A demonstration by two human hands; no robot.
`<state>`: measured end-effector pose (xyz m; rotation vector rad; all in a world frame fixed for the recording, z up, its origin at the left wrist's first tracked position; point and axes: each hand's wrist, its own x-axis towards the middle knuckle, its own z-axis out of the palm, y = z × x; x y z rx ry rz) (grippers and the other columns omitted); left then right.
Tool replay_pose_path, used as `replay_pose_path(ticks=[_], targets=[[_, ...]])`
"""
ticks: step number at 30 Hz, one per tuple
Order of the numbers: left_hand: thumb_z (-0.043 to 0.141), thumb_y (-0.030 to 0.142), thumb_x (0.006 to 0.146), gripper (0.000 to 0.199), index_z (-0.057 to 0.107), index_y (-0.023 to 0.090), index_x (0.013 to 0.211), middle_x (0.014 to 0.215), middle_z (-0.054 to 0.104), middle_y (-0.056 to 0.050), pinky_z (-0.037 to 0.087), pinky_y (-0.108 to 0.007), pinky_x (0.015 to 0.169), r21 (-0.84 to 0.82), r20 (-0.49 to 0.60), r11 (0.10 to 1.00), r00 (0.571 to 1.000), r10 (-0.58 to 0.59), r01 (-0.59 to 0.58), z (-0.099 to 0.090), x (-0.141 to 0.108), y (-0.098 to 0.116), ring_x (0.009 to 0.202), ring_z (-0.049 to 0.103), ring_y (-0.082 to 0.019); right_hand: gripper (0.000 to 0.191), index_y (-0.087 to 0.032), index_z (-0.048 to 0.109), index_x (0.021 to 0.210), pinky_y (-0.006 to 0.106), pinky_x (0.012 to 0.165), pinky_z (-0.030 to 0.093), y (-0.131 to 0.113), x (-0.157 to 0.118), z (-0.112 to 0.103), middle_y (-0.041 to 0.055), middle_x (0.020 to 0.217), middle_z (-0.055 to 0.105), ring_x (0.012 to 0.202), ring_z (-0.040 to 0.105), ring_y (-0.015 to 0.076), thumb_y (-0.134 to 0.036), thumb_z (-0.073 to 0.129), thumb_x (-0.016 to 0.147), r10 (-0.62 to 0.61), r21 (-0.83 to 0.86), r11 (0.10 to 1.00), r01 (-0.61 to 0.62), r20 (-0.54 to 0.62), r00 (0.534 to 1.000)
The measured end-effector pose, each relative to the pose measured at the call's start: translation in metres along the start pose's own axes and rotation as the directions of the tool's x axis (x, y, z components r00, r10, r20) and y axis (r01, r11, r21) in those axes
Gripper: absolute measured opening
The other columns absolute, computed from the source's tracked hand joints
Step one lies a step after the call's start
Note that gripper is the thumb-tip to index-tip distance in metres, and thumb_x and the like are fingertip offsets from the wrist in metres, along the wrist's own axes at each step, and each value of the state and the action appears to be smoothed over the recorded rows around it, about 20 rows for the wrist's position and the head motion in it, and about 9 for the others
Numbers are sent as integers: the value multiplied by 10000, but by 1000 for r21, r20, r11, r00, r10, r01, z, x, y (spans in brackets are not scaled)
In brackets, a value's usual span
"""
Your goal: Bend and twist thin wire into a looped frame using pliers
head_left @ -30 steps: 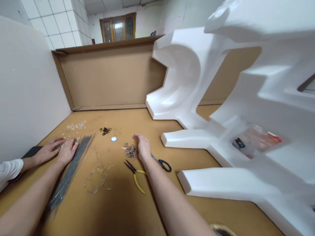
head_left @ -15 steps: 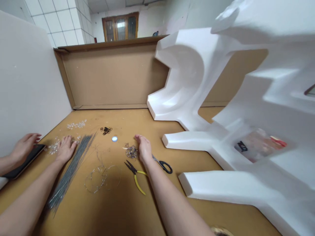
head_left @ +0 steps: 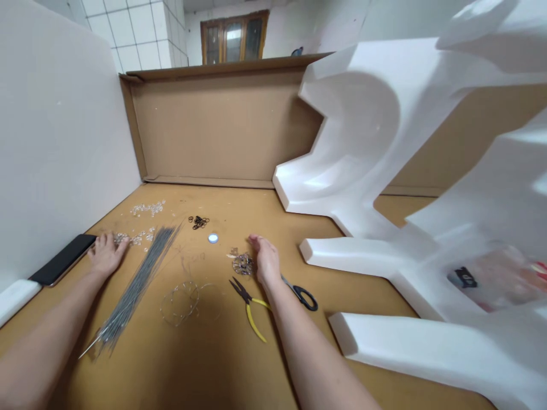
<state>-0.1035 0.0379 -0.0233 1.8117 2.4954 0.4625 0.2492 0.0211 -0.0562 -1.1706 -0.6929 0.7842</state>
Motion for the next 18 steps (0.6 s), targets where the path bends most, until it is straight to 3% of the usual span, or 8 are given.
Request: replay_pose_path(ticks=[4, 9, 18], targets=[[219, 462, 809, 643, 338, 52, 1291, 1364, 346, -217, 275, -534, 969, -30, 21, 1000, 1000, -1, 2, 0, 1, 2, 1280, 268, -317, 213, -184, 659, 656, 348, 896, 401, -2, -4, 1, 39, 805, 708, 900, 610, 205, -337, 511, 637, -27, -68, 997, 27, 2, 1000], [213, 422, 822, 628, 344, 19, 1286, 1379, 328, -213, 263, -487, 1000, -43, 60, 999, 998, -13, 15, -3, 5, 8, 1284, 276, -301, 233, -188, 669, 683, 352, 896, 399, -4, -8, 2, 51, 842, 709, 917, 611, 217, -353, 508, 648, -43, -144, 988, 46, 23, 999], [210, 378, 827, 597, 385, 4, 1259, 1317, 420, -219, 278, -451, 998, -70, 27, 997, 999, 47, -45, 2, 23, 10, 1225, 379, -297, 240, -191, 672, 678, 379, 908, 392, -17, -10, 3, 62, 852, 711, 942, 610, 239, -368, 509, 664, -76, -252, 964, 83, 36, 996]])
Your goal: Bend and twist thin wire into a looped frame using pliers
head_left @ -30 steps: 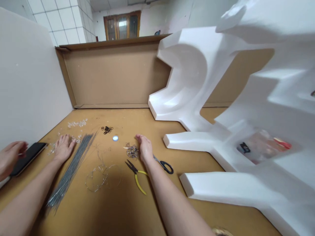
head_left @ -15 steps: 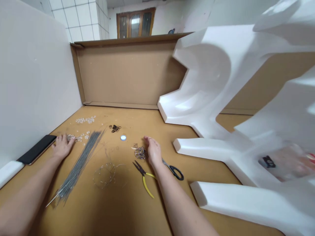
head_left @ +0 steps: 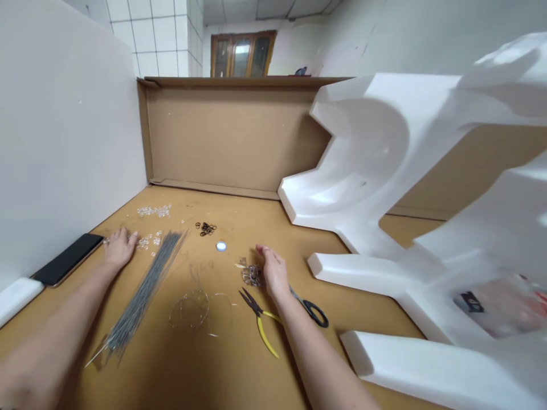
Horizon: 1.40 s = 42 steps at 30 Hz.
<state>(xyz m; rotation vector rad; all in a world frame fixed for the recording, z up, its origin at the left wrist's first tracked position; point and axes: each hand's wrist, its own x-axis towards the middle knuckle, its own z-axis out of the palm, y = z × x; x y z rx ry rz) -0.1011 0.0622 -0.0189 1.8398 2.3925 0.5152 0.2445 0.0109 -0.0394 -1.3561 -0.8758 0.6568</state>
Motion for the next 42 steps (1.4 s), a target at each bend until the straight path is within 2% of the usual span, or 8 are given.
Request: replay_pose_path(ticks=[7, 10, 14, 18, 22, 27, 34, 42], targets=[[223, 380, 824, 592, 364, 40, 1287, 1349, 392, -191, 284, -440, 996, -72, -63, 996, 997, 38, -43, -1, 3, -14, 1274, 313, -267, 284, -176, 688, 761, 370, 941, 363, -26, -16, -3, 74, 954, 695, 999, 579, 240, -389, 515, 688, -44, -67, 997, 47, 46, 998], [235, 437, 807, 649, 324, 39, 1312, 1382, 335, -195, 243, -469, 1010, -43, -25, 998, 998, 49, -50, -3, -4, -29, 1300, 255, -280, 310, -178, 689, 811, 368, 960, 346, -37, -27, -5, 76, 1005, 680, 1024, 564, 235, -406, 506, 709, -61, -77, 995, 67, 68, 996], [336, 558, 731, 827, 263, -4, 1333, 1395, 283, -236, 212, -478, 1022, 45, 33, 997, 998, 61, -63, -3, -17, -45, 1302, 229, -328, 358, -178, 690, 843, 388, 945, 363, -51, -48, -6, 83, 1002, 680, 1019, 564, 249, -459, 503, 723, -107, -110, 987, 121, 126, 986], [390, 613, 673, 920, 248, -8, 1337, 1398, 264, -251, 226, -454, 1020, 110, 77, 987, 991, 106, -114, 0, -25, -45, 1303, 222, -345, 362, -194, 688, 876, 393, 914, 396, -64, -72, -10, 77, 1009, 678, 1010, 569, 256, -468, 486, 755, -135, -154, 974, 166, 192, 972], [403, 625, 662, 954, 209, -9, 1348, 1405, 238, -259, 222, -433, 1024, 122, 96, 990, 994, 54, -66, 4, -24, -37, 1306, 213, -347, 374, -207, 687, 901, 404, 922, 404, -70, -94, -15, 75, 1038, 669, 1028, 567, 260, -490, 487, 761, -141, -161, 971, 179, 223, 965], [382, 631, 665, 925, 265, -11, 1320, 1375, 298, -260, 226, -427, 1021, 98, 56, 993, 996, 65, -70, 11, -15, -36, 1292, 242, -347, 381, -219, 676, 953, 411, 950, 396, -65, -111, -21, 73, 1076, 655, 1068, 552, 253, -498, 487, 774, -154, -120, 975, 185, 231, 961], [363, 609, 684, 868, 308, 0, 1301, 1366, 317, -258, 259, -451, 990, 88, 33, 994, 997, 69, -72, 15, -6, -28, 1283, 252, -358, 388, -217, 674, 957, 436, 961, 391, -42, -115, -19, 87, 1090, 645, 1077, 548, 261, -501, 475, 783, -125, -125, 979, 161, 260, 957], [341, 568, 714, 779, 373, 13, 1261, 1296, 421, -246, 284, -443, 968, 92, 14, 988, 992, 123, -124, 19, 12, -19, 1220, 354, -348, 369, -239, 666, 997, 455, 974, 377, -33, -119, -21, 86, 1090, 644, 1069, 552, 258, -475, 463, 800, -197, -142, 958, 249, 302, 933]])
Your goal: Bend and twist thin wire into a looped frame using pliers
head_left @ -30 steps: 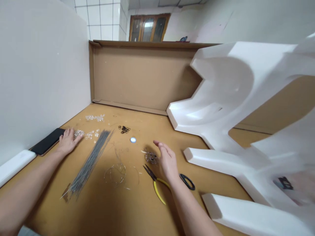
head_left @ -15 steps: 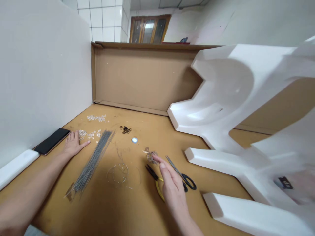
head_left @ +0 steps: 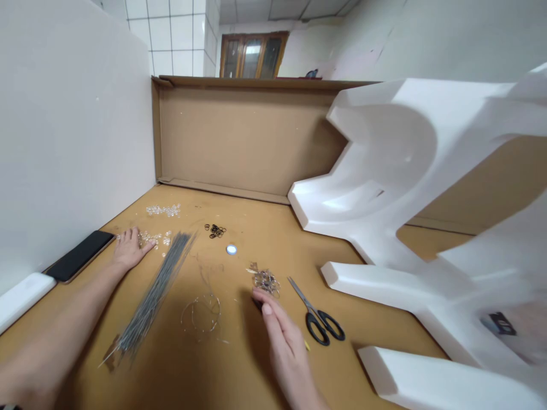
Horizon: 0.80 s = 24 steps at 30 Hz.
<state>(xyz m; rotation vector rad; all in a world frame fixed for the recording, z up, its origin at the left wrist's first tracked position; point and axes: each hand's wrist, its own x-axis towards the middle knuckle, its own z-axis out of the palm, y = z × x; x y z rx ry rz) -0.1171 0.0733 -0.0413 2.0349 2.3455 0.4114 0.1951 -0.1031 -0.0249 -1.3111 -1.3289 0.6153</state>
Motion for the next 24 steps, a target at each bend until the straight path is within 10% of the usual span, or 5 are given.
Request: replay_pose_path(ticks=[24], targets=[[248, 485, 808, 613, 448, 60, 1203, 1339, 407, -185, 310, -425, 969, -12, 120, 1000, 993, -11, 13, -9, 20, 21, 1272, 302, -292, 342, -261, 642, 1048, 447, 960, 402, 9, -5, 3, 74, 1082, 648, 1055, 566, 249, -428, 446, 823, -87, -123, 988, 96, 75, 993]])
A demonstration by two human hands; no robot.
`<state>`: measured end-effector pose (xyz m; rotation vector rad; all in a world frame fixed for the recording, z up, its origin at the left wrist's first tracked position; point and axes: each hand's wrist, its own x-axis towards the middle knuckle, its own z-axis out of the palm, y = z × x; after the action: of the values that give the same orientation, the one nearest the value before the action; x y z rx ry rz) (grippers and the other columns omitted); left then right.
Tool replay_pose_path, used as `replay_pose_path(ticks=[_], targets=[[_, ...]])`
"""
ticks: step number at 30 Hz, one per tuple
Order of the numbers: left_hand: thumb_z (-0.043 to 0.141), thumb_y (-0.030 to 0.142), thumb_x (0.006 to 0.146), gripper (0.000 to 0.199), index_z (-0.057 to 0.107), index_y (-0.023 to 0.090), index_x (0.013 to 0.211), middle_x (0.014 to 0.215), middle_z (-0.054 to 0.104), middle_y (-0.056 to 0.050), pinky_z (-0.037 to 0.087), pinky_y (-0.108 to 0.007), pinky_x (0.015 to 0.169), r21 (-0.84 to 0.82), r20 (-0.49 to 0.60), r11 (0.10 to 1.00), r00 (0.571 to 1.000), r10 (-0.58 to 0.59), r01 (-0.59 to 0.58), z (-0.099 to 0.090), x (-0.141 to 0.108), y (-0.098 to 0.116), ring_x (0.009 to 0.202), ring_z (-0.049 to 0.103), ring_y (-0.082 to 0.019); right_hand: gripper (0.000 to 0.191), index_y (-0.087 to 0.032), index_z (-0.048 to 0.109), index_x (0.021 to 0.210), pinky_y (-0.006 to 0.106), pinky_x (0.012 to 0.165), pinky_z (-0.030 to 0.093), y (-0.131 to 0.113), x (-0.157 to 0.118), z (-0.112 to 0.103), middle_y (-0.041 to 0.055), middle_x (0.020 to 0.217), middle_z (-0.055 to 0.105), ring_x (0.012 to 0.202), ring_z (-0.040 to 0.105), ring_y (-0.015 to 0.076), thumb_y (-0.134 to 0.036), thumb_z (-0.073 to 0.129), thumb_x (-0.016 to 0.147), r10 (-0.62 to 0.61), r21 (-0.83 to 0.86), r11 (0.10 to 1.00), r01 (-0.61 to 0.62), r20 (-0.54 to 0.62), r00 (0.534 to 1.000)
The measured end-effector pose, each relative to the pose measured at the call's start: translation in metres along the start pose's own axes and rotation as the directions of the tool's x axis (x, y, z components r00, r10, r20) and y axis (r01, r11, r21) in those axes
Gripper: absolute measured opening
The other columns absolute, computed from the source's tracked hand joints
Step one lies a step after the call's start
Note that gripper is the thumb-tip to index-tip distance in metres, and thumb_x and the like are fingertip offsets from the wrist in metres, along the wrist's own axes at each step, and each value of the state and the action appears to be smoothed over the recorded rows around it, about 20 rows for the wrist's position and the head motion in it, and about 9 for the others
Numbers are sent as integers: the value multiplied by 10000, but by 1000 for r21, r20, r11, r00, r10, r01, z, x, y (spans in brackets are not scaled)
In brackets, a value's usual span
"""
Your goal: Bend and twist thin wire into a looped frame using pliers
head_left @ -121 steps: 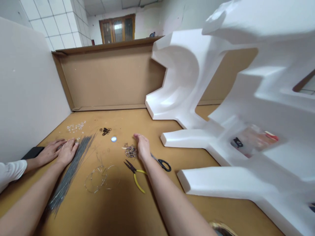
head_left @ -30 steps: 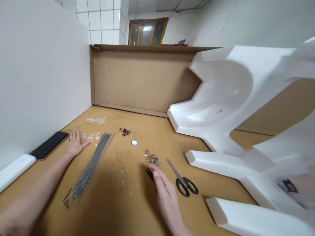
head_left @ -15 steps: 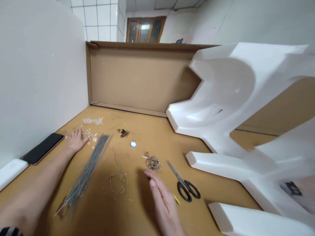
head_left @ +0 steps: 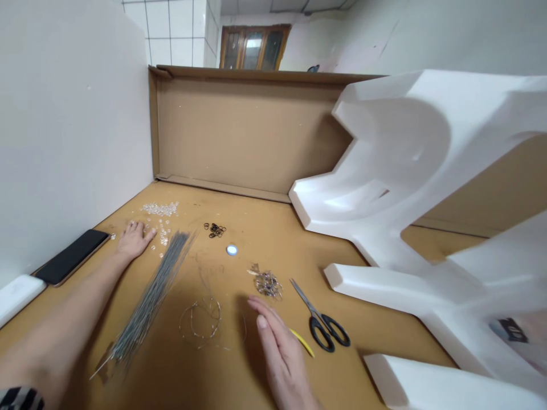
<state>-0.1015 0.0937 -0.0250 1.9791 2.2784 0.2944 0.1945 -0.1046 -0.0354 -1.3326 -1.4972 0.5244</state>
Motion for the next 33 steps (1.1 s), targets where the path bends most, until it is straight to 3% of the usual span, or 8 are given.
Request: replay_pose_path(ticks=[6, 16, 21, 27, 33], targets=[[223, 443, 822, 569, 471, 69, 1171, 1304, 444, -185, 297, -436, 976, -29, -36, 1000, 999, -13, 12, -7, -8, 1, 1256, 327, -279, 345, -259, 630, 1068, 446, 962, 401, 0, 0, 0, 75, 1094, 642, 1063, 560, 246, -416, 431, 835, -12, -16, 1000, 13, 17, 1000], [273, 495, 793, 684, 338, 39, 1298, 1403, 289, -205, 228, -476, 1016, 100, 5, 992, 997, 77, -77, -1, -25, -18, 1310, 225, -296, 345, -226, 610, 1085, 446, 961, 404, -3, -2, 1, 91, 1110, 629, 1073, 551, 241, -382, 401, 859, -89, -70, 993, 91, 34, 995], [253, 459, 807, 636, 348, 61, 1294, 1361, 369, -189, 271, -459, 993, 125, 8, 986, 994, 112, -112, 8, -14, -18, 1286, 280, -280, 334, -216, 600, 1089, 436, 947, 424, -2, 0, 2, 93, 1092, 636, 1053, 566, 235, -353, 389, 869, -129, -126, 983, 133, 43, 991], [290, 422, 816, 599, 406, 25, 1249, 1325, 419, -200, 295, -422, 990, 12, -41, 995, 994, 100, -99, 8, 12, -3, 1268, 314, -293, 329, -207, 585, 1104, 436, 948, 426, -1, 0, 2, 97, 1099, 632, 1059, 563, 233, -320, 374, 878, -166, -179, 968, 176, 71, 984], [177, 366, 861, 582, 302, 37, 1325, 1385, 347, -167, 249, -392, 1035, -36, -109, 989, 985, 137, -142, 2, 15, 0, 1298, 276, -247, 316, -201, 589, 1090, 428, 934, 441, -3, -1, 2, 101, 1086, 638, 1049, 570, 230, -303, 378, 878, -187, -198, 960, 200, 82, 979]])
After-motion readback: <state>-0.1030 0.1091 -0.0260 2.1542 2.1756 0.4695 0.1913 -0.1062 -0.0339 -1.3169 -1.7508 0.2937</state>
